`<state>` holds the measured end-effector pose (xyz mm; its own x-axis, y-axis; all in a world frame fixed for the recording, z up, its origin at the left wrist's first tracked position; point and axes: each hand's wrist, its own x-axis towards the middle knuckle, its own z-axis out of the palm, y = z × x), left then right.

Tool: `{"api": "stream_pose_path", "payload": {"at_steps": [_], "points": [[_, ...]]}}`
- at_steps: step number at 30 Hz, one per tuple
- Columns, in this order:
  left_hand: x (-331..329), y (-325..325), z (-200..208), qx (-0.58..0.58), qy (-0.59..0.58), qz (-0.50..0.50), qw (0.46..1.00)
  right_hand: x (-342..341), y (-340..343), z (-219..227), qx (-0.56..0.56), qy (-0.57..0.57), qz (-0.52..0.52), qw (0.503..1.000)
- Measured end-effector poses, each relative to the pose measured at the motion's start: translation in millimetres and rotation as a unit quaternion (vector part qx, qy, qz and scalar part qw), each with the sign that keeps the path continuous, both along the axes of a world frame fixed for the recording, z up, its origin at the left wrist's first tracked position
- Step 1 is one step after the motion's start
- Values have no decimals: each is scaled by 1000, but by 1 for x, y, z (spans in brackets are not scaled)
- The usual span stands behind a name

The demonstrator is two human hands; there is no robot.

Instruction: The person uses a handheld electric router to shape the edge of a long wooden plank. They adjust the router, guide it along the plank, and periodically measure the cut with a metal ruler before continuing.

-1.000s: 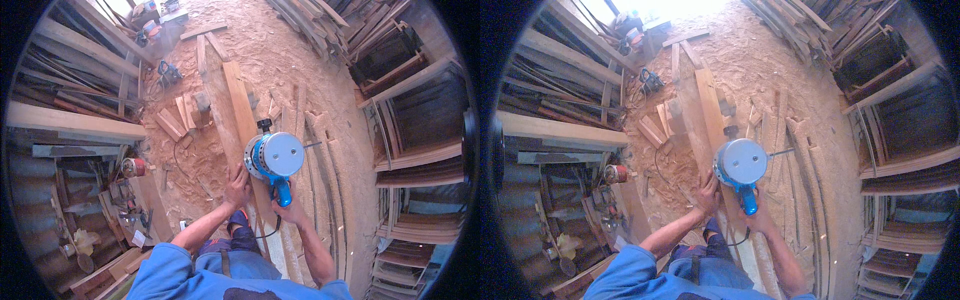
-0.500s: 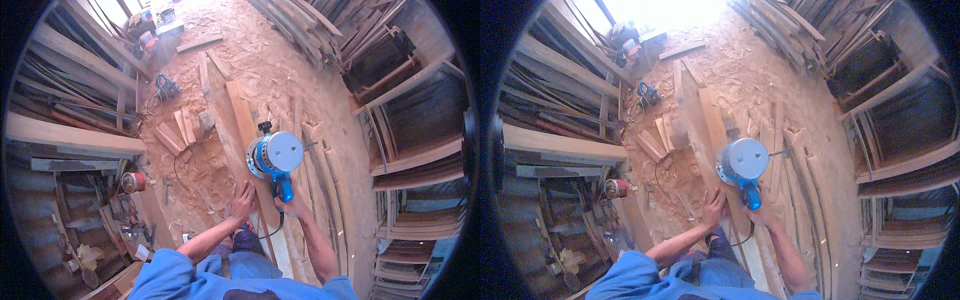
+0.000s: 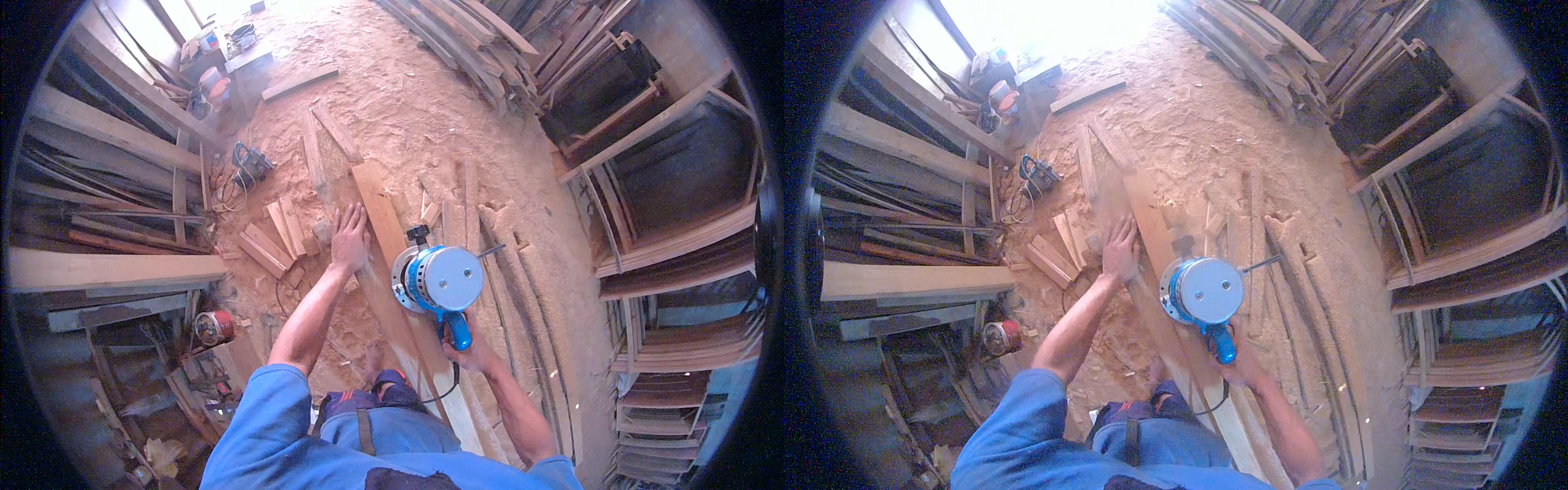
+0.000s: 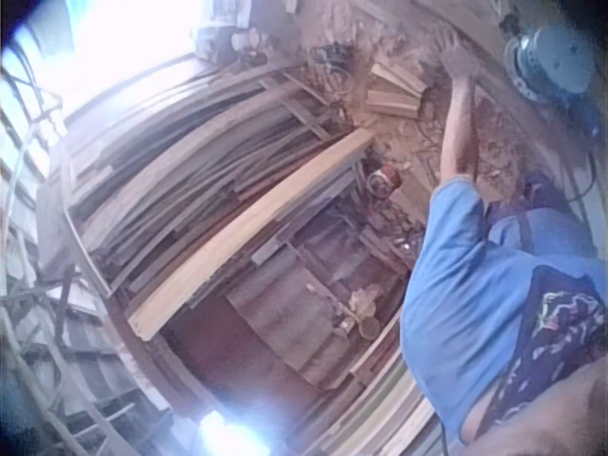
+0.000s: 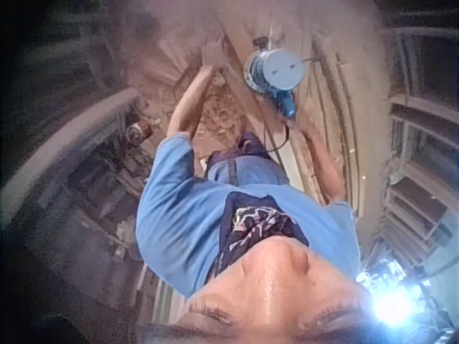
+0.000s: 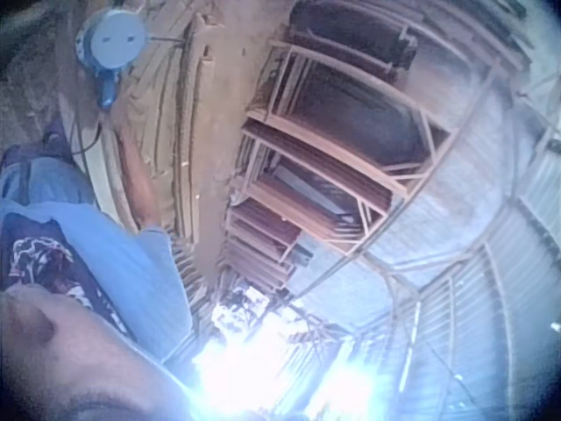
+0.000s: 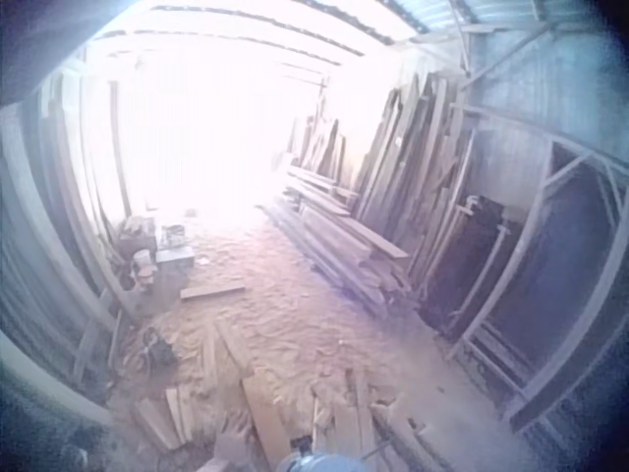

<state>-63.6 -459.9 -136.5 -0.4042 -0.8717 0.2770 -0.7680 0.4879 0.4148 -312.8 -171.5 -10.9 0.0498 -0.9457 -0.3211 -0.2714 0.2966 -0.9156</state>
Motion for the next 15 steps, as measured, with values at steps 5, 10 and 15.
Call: {"api": "stream_pose_path", "payload": {"at_steps": [5, 10, 15], "points": [[3, 1, -7, 1, -1, -3, 1000, 3, -22, 6, 44, 27, 24, 998], [2, -3, -5, -5, 9, -3, 1000, 2, -44, 3, 64, -1, 5, 998], [3, -6, -5, -12, 18, -4, 1000, 1, -70, -14, -19, 90, 88, 992]]}}
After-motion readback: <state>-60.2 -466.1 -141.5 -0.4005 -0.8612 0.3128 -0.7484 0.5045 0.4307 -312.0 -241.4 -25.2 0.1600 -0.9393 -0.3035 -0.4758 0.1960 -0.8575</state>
